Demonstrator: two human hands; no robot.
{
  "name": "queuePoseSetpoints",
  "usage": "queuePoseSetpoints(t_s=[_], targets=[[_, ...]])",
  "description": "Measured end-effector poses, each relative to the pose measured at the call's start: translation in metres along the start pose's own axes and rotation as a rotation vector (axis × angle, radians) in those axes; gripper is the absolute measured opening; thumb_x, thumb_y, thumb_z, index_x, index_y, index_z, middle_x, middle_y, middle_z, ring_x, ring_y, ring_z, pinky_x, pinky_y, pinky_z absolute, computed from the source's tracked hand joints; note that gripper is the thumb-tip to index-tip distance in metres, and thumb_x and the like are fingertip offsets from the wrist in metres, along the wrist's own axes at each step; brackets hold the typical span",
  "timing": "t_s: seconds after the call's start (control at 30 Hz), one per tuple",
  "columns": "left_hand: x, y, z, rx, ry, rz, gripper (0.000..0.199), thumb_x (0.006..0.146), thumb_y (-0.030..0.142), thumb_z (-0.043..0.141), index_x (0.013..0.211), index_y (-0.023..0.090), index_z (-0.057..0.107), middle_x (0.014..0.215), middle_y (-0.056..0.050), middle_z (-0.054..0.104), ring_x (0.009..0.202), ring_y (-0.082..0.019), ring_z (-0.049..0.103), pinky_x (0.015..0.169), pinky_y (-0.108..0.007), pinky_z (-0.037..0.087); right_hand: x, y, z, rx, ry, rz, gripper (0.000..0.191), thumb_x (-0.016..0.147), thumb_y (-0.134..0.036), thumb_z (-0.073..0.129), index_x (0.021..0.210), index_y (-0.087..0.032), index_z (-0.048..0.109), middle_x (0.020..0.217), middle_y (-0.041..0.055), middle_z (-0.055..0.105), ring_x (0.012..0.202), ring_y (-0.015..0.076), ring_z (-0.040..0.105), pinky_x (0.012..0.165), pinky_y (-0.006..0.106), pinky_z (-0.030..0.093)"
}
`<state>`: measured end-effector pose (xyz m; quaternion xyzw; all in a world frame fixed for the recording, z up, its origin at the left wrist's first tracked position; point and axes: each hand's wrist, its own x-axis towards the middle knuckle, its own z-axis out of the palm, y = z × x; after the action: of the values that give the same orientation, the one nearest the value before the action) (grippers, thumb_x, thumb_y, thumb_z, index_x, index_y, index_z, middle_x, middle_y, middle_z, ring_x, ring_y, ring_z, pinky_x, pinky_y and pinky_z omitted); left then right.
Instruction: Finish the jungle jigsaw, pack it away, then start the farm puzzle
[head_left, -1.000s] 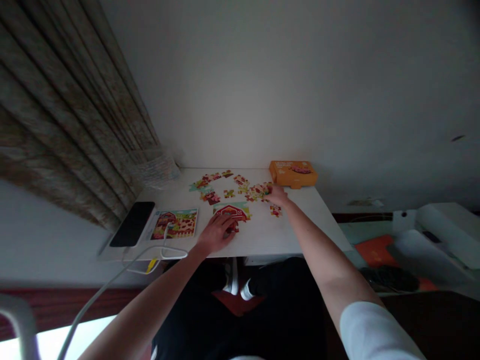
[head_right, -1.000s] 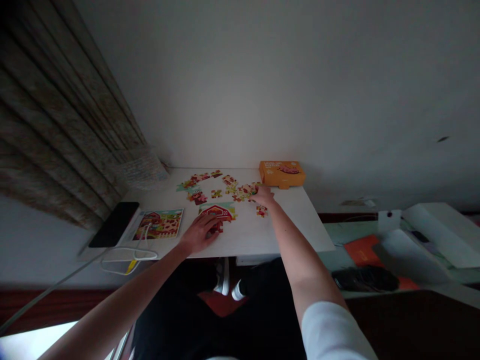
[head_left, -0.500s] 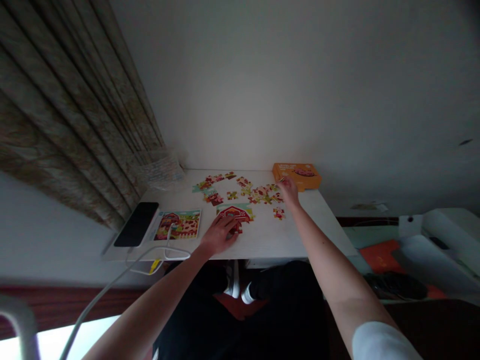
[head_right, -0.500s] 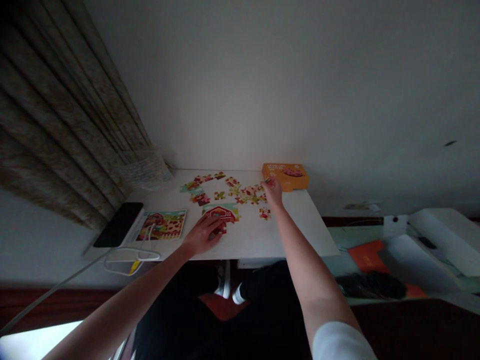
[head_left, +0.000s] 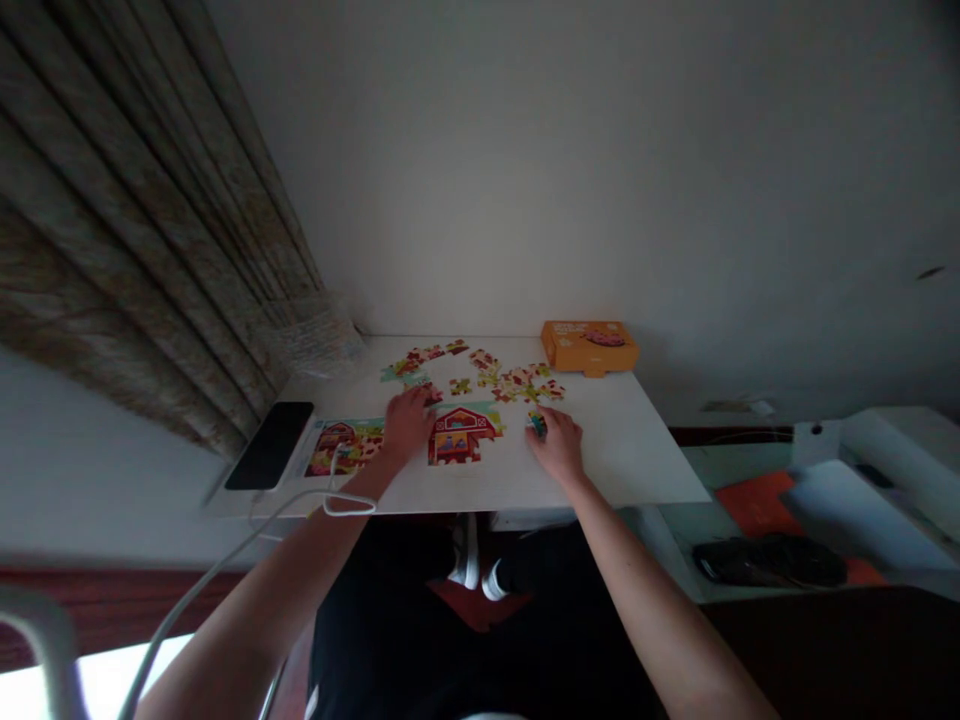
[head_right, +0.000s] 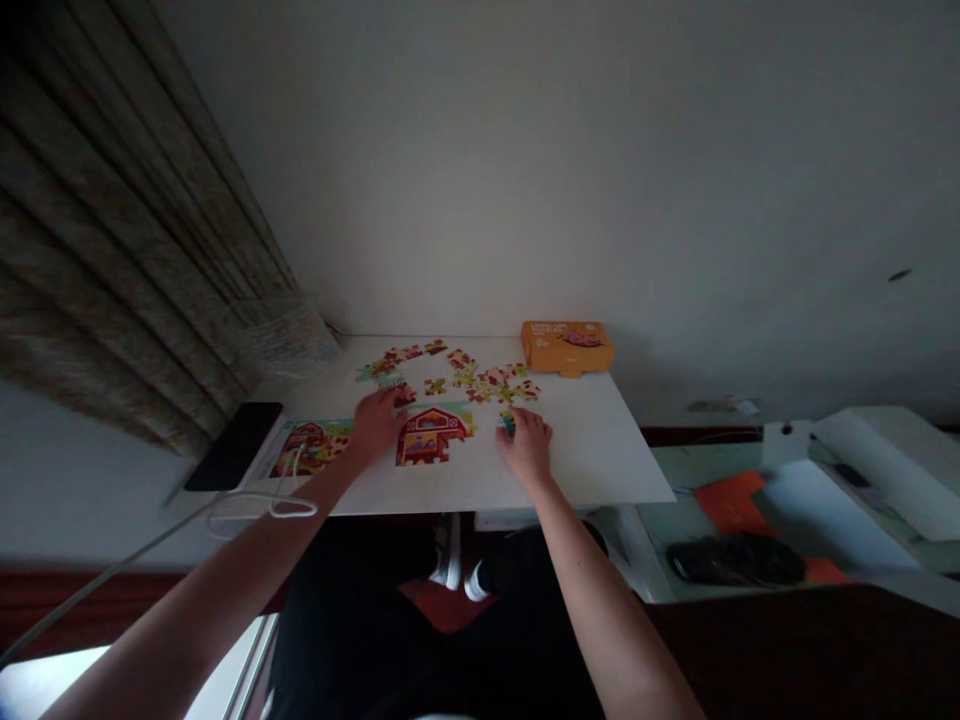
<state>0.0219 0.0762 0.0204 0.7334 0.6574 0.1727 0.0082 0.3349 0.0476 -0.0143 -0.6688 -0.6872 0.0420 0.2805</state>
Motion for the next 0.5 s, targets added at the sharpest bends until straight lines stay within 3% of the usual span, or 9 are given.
queuePoseSetpoints(t_s=[0.07,0.2,0.33,0.5], targets=[[0.020,-0.010,-0.005,0.064,-0.067,-0.138,0.042,0.096,0.030,0.056,0.136,0.018,0.062,0.145,-0.017,0.061,0.135,-0.033,0.056,0.115,-0.049,0.042,0.002,-0.001,0.000,-0.014,0.003,-0.009,0.044,0.091,-0.033,0.058,0.133,-0.021,0.064,0.130,0.0141,0.069,0.123,0.0321,0.056,0.103,0.047,0.037],[0.042,-0.023,-0.010,0.073,-0.169,-0.199,0.034,0.096,0.036,0.057,0.122,0.018,0.069,0.127,-0.019,0.070,0.120,-0.037,0.065,0.100,-0.054,0.050,0.003,-0.005,0.000,-0.048,-0.004,-0.001,0.041,0.095,-0.035,0.055,0.133,-0.021,0.063,0.128,0.0144,0.070,0.121,0.0323,0.056,0.100,0.046,0.036],[0.049,-0.026,-0.011,0.053,-0.213,-0.235,0.032,0.094,0.033,0.061,0.121,0.018,0.067,0.128,-0.020,0.070,0.122,-0.039,0.064,0.099,-0.057,0.049,0.003,-0.007,-0.002,-0.069,-0.023,0.002,0.039,0.096,-0.035,0.056,0.131,-0.021,0.065,0.130,0.0149,0.069,0.120,0.0331,0.056,0.100,0.047,0.036],[0.048,-0.021,-0.017,0.007,-0.172,-0.259,0.032,0.094,0.031,0.060,0.121,0.013,0.064,0.122,-0.017,0.071,0.117,-0.036,0.064,0.104,-0.055,0.044,0.004,-0.007,-0.004,-0.088,-0.048,0.001,0.034,0.096,-0.036,0.058,0.126,-0.023,0.068,0.135,0.0141,0.067,0.124,0.0335,0.054,0.101,0.047,0.036]])
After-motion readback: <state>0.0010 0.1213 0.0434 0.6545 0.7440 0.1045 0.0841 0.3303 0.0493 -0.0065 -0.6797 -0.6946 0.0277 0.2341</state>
